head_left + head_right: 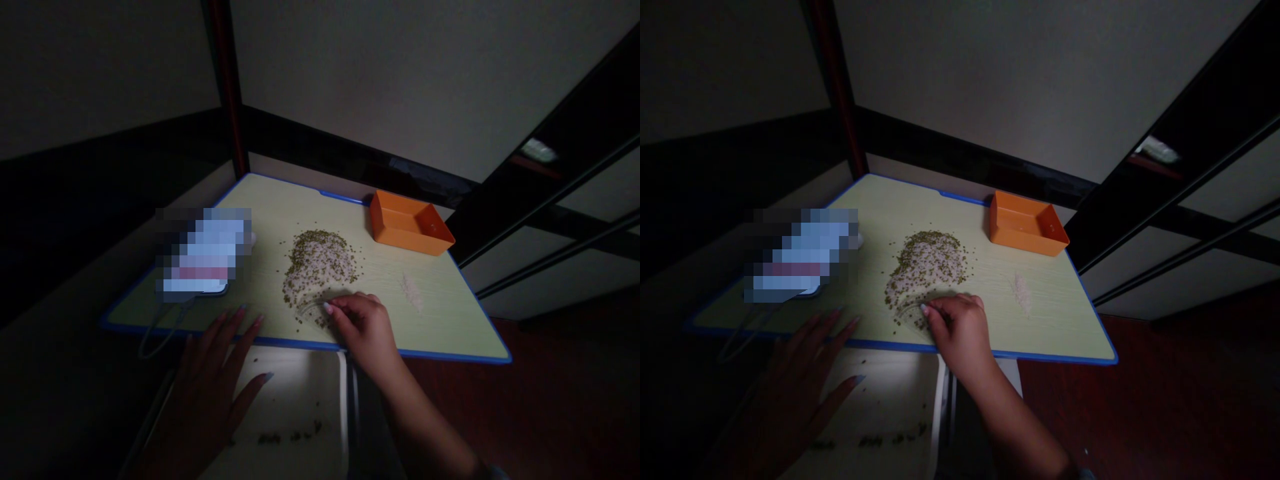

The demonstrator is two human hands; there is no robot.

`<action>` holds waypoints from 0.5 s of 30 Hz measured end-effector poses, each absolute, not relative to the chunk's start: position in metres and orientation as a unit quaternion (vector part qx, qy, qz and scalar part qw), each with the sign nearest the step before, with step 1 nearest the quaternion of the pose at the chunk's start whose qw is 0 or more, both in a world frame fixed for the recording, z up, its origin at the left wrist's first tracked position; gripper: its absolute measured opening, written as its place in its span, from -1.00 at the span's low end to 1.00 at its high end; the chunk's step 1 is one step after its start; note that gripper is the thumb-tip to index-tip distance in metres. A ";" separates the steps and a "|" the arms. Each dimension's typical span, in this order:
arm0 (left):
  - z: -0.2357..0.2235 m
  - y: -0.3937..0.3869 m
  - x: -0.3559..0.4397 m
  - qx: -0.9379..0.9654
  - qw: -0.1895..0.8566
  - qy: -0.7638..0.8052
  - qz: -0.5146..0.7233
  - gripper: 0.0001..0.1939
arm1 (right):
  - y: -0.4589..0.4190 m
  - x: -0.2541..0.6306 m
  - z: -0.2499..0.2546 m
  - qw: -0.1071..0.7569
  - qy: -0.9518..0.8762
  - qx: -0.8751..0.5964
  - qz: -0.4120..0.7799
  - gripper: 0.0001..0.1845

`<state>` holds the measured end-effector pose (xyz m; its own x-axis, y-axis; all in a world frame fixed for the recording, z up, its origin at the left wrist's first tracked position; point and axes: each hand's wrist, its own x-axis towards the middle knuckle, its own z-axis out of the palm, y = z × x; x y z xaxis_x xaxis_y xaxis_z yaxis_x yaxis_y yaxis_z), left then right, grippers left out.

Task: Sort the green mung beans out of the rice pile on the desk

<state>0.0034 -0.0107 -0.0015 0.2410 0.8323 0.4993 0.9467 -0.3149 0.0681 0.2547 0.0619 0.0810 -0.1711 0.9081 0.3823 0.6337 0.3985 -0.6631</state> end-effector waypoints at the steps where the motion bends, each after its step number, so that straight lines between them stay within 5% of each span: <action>1: -0.001 -0.011 0.003 -0.779 0.122 -0.571 -0.229 -0.26 | 0.062 0.255 0.081 0.381 -0.745 -0.517 0.181 -0.86; 15: 0.000 -0.010 0.004 -0.780 0.141 -0.568 -0.220 -0.28 | 0.056 0.259 0.081 0.394 -0.751 -0.485 0.213 -0.85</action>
